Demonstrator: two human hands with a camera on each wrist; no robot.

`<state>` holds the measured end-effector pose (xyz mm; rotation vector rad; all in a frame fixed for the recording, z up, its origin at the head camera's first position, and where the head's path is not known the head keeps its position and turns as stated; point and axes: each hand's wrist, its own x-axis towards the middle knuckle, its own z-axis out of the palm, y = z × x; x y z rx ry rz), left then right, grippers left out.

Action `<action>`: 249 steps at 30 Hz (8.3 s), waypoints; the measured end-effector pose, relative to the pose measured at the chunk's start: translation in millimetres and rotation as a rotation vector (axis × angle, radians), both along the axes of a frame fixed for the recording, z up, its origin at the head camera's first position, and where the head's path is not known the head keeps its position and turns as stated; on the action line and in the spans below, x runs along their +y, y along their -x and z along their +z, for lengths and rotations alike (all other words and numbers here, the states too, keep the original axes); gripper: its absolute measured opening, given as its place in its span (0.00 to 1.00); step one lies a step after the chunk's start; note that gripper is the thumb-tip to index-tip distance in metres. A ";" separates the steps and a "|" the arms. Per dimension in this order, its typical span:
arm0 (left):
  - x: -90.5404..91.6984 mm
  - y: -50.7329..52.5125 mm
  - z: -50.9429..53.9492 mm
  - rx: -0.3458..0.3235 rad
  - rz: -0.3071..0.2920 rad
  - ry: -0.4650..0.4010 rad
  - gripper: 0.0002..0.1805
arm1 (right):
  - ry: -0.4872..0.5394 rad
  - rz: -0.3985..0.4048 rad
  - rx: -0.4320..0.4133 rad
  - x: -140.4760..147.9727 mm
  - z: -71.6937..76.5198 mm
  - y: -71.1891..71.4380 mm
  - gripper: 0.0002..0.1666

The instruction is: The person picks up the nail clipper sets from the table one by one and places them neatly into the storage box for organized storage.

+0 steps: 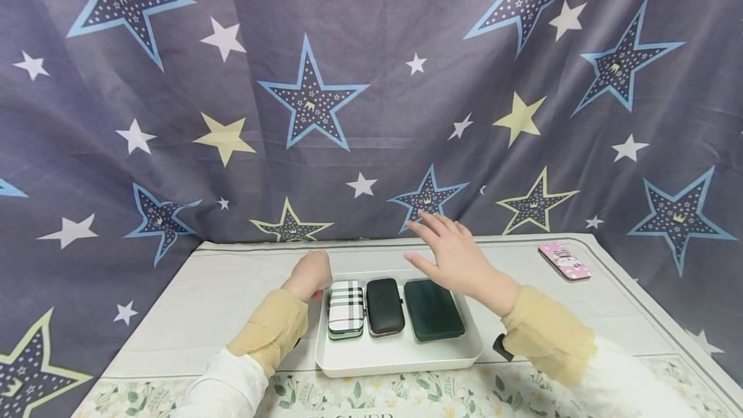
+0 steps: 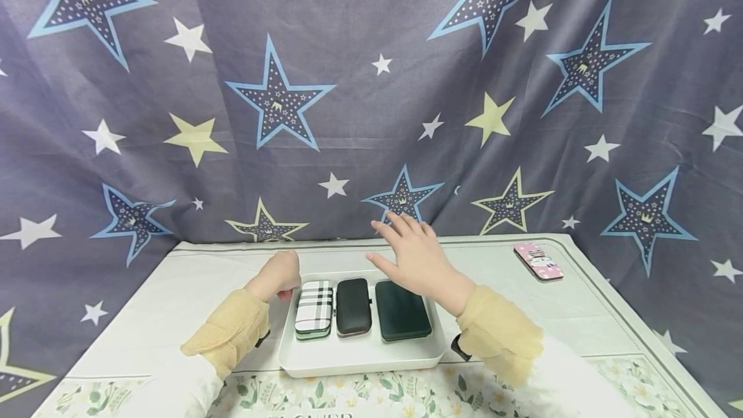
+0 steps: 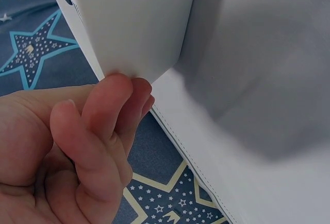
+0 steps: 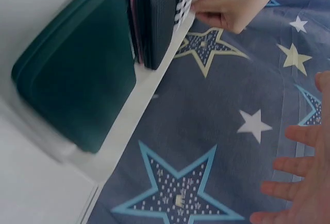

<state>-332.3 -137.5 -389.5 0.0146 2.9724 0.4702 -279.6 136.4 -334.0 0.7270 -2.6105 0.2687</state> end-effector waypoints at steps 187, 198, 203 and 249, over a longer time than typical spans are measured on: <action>0.9 -2.7 3.9 -0.010 0.025 -0.023 0.11 | 0.443 -0.604 -0.642 268.3 -98.8 60.5 0.40; -0.7 -4.0 1.8 0.016 -0.010 -0.016 0.10 | 0.877 -0.559 -0.740 285.4 -117.2 72.0 0.18; -0.2 -4.0 1.1 0.016 -0.004 -0.021 0.10 | 0.923 -0.561 -0.755 272.7 -106.7 61.1 0.18; -0.4 -2.6 -0.1 0.016 -0.015 -0.002 0.10 | 1.457 -0.305 -0.873 213.2 -21.8 59.7 0.08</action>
